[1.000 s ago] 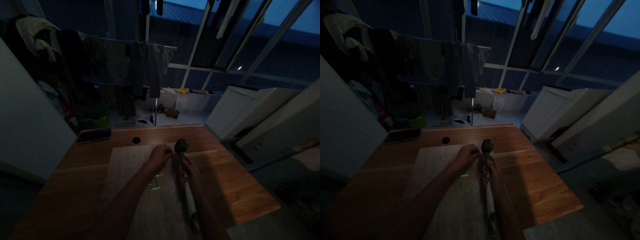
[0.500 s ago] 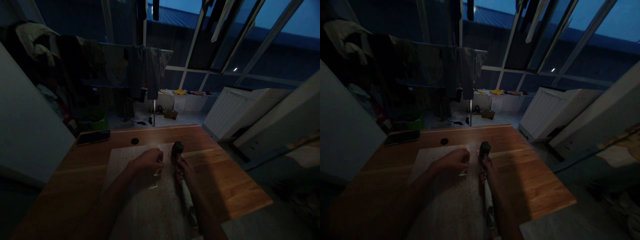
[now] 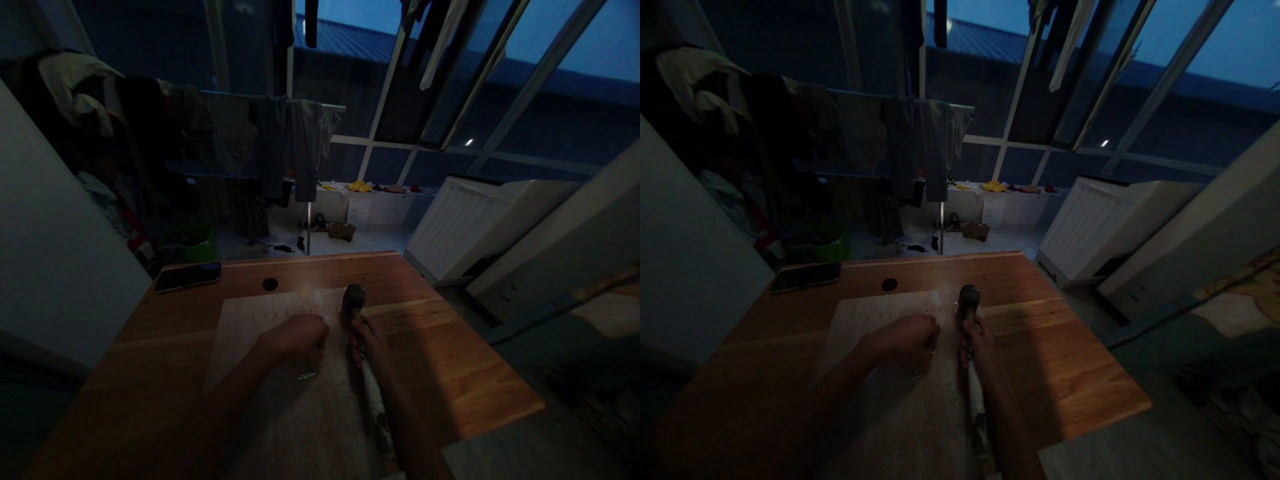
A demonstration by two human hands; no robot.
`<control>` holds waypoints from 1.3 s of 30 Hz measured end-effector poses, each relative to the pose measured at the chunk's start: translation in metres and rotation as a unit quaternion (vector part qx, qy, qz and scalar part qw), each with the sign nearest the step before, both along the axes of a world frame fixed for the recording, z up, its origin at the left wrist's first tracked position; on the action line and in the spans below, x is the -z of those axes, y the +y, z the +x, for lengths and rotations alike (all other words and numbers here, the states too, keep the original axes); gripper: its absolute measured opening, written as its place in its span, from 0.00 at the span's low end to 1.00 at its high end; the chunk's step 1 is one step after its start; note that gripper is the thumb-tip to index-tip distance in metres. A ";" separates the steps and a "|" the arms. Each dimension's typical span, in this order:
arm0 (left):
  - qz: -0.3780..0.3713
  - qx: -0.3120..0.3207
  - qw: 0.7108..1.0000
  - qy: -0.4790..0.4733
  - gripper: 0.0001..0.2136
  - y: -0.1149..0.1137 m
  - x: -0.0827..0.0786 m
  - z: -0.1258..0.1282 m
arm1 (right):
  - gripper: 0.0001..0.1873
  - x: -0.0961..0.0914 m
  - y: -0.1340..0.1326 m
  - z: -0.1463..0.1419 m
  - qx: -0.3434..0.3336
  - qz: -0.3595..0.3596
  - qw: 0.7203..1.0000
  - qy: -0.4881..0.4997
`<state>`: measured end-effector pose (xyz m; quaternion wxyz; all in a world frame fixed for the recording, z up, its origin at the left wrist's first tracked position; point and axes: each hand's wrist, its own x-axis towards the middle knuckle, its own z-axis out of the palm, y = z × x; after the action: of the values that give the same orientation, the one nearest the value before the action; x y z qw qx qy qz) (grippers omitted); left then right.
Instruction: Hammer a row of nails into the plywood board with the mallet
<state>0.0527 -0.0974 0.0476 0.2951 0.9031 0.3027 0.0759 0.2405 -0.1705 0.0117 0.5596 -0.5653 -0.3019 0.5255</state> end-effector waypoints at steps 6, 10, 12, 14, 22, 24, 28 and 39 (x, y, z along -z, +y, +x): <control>-0.112 -0.158 0.939 -0.284 0.02 0.033 0.023 0.019 | 0.28 0.005 0.001 0.001 0.004 -0.008 1.000 0.001; -0.150 -0.257 0.876 -0.380 0.06 0.043 0.046 0.028 | 0.29 0.009 0.001 0.003 0.004 -0.010 1.000 0.004; -0.151 -0.249 0.876 -0.385 0.05 0.045 0.054 0.027 | 0.28 0.008 0.001 0.003 0.002 -0.006 1.000 0.003; -0.141 -0.236 0.882 -0.382 0.05 0.045 0.058 0.027 | 0.28 0.006 0.000 0.002 0.007 -0.006 1.000 -0.001; -0.056 -0.222 0.918 -0.325 0.04 0.039 0.056 0.029 | 0.25 0.002 0.000 0.001 0.017 0.010 1.000 -0.002; -0.037 -0.217 0.927 -0.304 0.05 0.037 0.054 0.029 | 0.25 0.002 0.000 0.001 0.022 0.016 1.000 0.005; -0.032 -0.221 0.934 -0.280 0.07 0.036 0.051 0.029 | 0.27 0.001 -0.001 0.000 0.018 0.040 0.999 0.024; -0.077 -0.224 0.922 -0.307 0.13 0.034 0.052 0.031 | 0.24 -0.014 -0.010 -0.018 -0.089 0.053 0.995 0.010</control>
<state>0.0836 -0.0633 -0.0047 0.4178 0.7183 0.3968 0.3898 0.2225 -0.1800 0.0258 0.5424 -0.5005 -0.3728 0.5624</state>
